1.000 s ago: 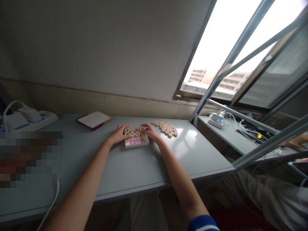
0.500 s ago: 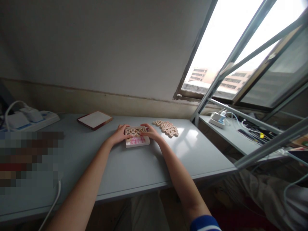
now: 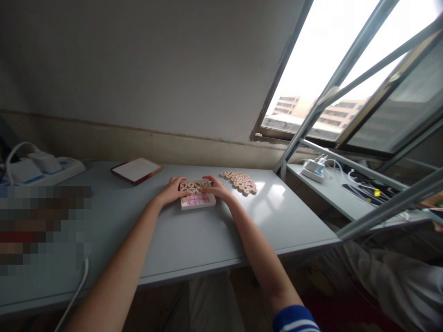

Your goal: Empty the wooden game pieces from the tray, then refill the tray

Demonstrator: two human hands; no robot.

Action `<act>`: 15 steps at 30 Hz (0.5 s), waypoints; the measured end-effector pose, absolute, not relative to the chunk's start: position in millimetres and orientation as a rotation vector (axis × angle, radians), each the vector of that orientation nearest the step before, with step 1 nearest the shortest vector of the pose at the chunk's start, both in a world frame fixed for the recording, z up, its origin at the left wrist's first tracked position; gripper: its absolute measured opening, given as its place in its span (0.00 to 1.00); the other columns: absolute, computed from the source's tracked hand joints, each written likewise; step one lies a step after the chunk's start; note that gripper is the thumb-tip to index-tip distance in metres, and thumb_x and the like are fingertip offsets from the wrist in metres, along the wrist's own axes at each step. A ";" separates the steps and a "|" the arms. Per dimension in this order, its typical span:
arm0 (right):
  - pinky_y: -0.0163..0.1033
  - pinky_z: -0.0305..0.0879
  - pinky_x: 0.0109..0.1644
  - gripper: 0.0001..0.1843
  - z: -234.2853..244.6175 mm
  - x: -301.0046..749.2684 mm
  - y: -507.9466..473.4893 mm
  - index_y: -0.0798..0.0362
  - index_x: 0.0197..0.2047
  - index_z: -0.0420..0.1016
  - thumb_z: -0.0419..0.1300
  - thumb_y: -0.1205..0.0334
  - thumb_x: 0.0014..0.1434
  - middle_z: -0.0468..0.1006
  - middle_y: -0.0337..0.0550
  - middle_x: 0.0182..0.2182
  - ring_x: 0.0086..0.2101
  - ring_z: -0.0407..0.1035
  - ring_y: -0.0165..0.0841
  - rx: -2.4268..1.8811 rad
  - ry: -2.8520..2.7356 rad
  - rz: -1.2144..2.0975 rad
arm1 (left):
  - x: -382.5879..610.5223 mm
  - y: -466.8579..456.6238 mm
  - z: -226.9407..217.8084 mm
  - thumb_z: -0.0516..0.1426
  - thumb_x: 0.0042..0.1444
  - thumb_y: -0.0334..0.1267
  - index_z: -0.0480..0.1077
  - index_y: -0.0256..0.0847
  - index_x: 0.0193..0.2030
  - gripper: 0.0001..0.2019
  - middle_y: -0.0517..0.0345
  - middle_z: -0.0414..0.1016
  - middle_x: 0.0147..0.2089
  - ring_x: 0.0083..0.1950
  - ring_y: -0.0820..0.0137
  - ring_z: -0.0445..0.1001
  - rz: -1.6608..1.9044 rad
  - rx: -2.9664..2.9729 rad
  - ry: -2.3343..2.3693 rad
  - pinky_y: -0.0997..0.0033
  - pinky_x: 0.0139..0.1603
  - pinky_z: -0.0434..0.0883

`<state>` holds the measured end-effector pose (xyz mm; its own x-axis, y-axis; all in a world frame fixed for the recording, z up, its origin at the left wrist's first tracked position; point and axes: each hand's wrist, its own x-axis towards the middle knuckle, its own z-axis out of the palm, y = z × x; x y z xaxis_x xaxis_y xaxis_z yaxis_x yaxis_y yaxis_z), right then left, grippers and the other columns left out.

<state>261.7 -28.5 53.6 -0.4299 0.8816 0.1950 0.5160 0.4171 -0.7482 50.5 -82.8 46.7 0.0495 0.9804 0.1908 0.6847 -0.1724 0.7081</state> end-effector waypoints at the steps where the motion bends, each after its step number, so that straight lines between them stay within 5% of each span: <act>1: 0.45 0.59 0.48 0.25 52.9 261.2 -28.1 0.45 0.46 0.69 0.65 0.57 0.42 0.72 0.38 0.42 0.44 0.64 0.39 -1.178 -2.094 0.826 | 50.3 -82.4 46.2 0.58 0.38 0.52 0.62 0.41 0.48 0.30 0.52 0.60 0.47 0.52 0.61 0.62 0.921 1.904 1.669 0.62 0.55 0.60; 7: 0.43 0.58 0.50 0.23 54.8 265.1 -21.4 0.47 0.53 0.62 0.56 0.55 0.52 0.64 0.46 0.51 0.46 0.62 0.36 -1.227 -1.935 0.622 | 49.8 -81.7 46.3 0.57 0.39 0.54 0.62 0.40 0.49 0.31 0.51 0.60 0.47 0.52 0.60 0.62 0.892 1.913 1.669 0.62 0.55 0.60; 11: 0.54 0.37 0.59 0.26 53.8 282.9 -14.0 0.50 0.57 0.56 0.54 0.60 0.55 0.49 0.50 0.60 0.58 0.44 0.40 -1.390 -1.951 -0.010 | 49.7 -82.4 46.4 0.57 0.40 0.54 0.62 0.39 0.50 0.31 0.49 0.59 0.48 0.53 0.60 0.61 0.882 1.910 1.676 0.63 0.56 0.59; 15: 0.59 0.25 0.58 0.18 46.2 295.2 -10.0 0.53 0.50 0.62 0.52 0.60 0.57 0.54 0.53 0.59 0.59 0.40 0.43 -1.545 -2.133 -0.168 | 49.3 -82.0 45.4 0.57 0.39 0.54 0.62 0.40 0.49 0.31 0.50 0.60 0.48 0.53 0.60 0.62 0.889 1.906 1.691 0.63 0.56 0.59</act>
<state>295.2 -10.0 46.2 -0.2333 0.8572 0.4591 0.9186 0.3492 -0.1851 49.3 -82.0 45.4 0.0462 0.9836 0.1743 0.7011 -0.1562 0.6957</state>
